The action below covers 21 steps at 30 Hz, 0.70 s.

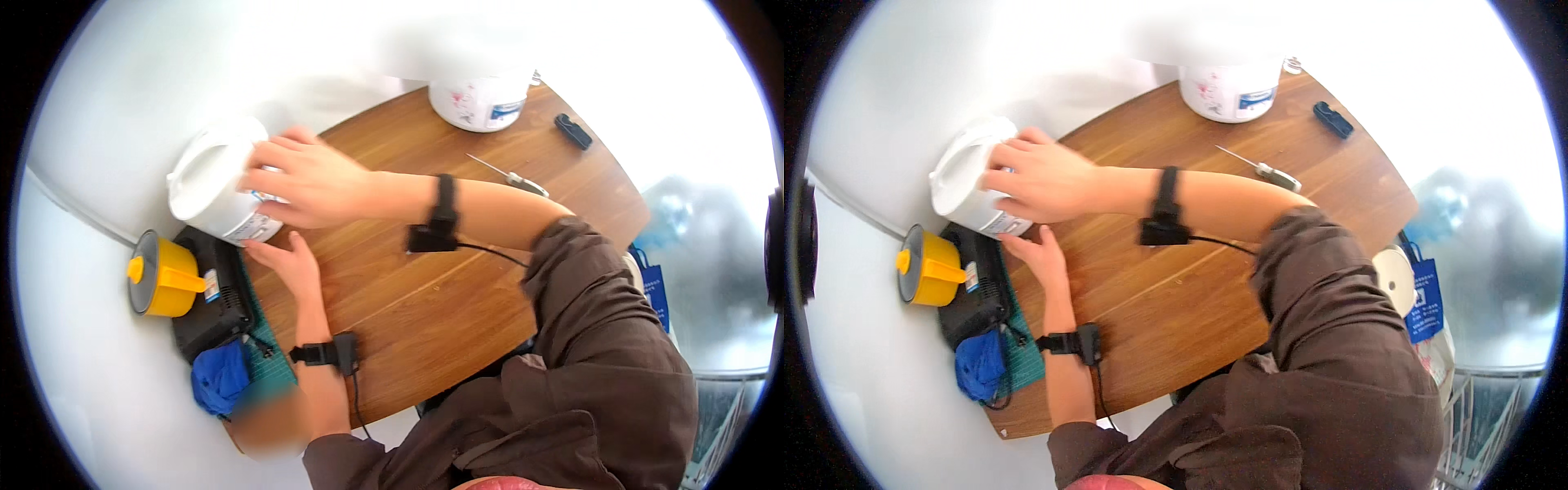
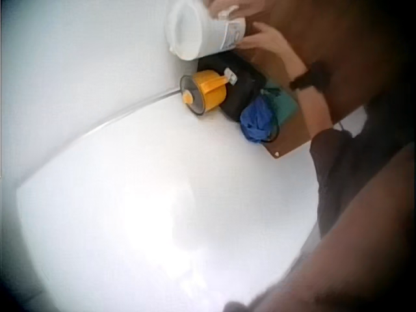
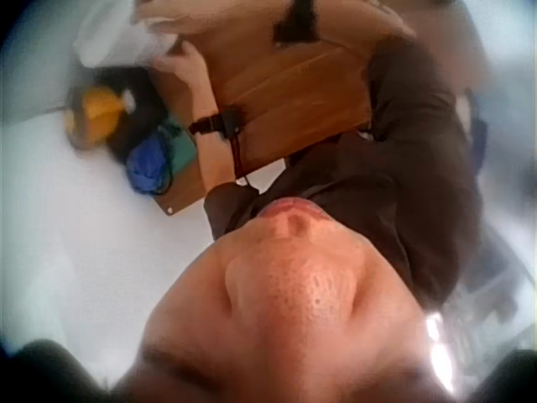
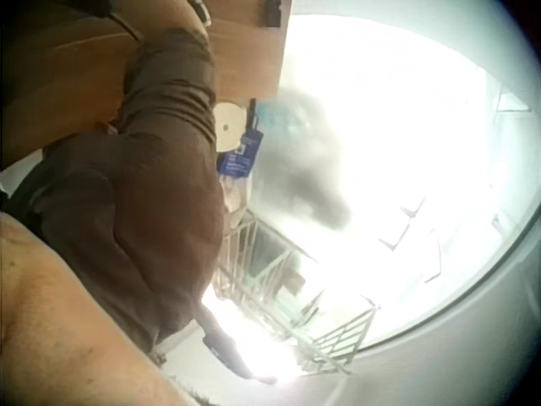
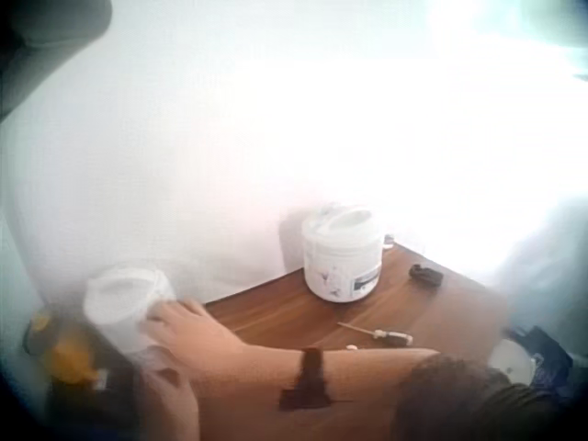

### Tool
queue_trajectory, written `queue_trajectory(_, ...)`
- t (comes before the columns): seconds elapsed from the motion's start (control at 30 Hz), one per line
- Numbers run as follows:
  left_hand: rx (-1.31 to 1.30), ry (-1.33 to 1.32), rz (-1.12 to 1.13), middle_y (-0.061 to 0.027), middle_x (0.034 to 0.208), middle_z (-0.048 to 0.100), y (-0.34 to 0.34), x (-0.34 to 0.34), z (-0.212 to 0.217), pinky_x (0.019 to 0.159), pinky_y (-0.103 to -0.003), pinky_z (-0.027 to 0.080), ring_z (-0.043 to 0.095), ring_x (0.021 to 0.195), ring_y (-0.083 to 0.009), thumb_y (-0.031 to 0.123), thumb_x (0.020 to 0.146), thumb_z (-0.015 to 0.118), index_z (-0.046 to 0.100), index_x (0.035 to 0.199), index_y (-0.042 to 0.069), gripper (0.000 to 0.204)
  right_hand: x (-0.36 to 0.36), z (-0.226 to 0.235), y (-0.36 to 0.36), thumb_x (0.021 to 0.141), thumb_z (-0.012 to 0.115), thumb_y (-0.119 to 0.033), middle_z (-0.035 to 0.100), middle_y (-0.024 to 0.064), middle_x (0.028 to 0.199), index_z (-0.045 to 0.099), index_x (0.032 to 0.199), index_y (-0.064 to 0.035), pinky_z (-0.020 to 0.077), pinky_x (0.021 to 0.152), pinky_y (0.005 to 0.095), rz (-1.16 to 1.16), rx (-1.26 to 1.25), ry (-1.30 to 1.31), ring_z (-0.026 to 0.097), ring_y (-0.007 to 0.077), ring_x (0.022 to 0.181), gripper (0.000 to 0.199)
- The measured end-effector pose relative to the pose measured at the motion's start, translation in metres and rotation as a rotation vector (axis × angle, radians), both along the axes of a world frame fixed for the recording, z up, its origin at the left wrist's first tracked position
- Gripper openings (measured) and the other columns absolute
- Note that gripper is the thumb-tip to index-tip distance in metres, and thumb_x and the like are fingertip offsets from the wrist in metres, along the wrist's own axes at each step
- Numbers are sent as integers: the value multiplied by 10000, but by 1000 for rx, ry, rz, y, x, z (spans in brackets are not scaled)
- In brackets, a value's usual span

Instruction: The person disassembles a white rice cooker by first removing the lid and then using a screwdriver to pry off the inner metal steaming tray. The person then sets the components aside on the table.

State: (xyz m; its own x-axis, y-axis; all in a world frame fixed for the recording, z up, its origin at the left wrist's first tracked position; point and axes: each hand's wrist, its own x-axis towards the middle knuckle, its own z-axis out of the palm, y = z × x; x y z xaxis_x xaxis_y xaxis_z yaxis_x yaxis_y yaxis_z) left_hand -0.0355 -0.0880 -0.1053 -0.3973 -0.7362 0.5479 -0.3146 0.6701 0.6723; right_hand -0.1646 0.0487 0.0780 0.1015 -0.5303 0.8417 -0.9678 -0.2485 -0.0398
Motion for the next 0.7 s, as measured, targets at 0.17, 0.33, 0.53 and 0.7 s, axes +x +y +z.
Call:
queue_trajectory(0.17,118,98,-19,-332,1630,129,7,0,8,1234,-517,253,199,1519,-441,92,921,692,55,1600,-76,946,-67,-71,192,917,705,-199,641,48,1126,681,1142,-129,458,977,455,-460,322,168,610,238,1122,237)
queue_trajectory(0.33,325,244,41,-276,1521,264,14,-10,23,1171,-435,373,387,1397,-364,79,938,696,226,1528,-66,769,-80,-101,308,954,702,-303,632,134,1157,659,1212,-55,452,970,448,-868,414,-331,599,329,1093,360)
queue_trajectory(0.53,55,-12,-376,-144,1305,512,42,-5,42,967,-340,499,580,1089,-218,147,1018,639,522,1298,-25,349,-71,-123,312,929,728,-345,608,144,1116,645,1218,-45,487,942,437,-885,456,-442,595,331,1070,425)
queue_trajectory(0.7,44,-299,-838,-66,1095,602,88,-21,65,869,-309,497,598,968,-178,231,1003,690,643,1145,17,261,-67,-141,309,912,734,-235,571,143,1059,612,1188,-44,514,897,424,-829,411,-521,615,342,1014,356)
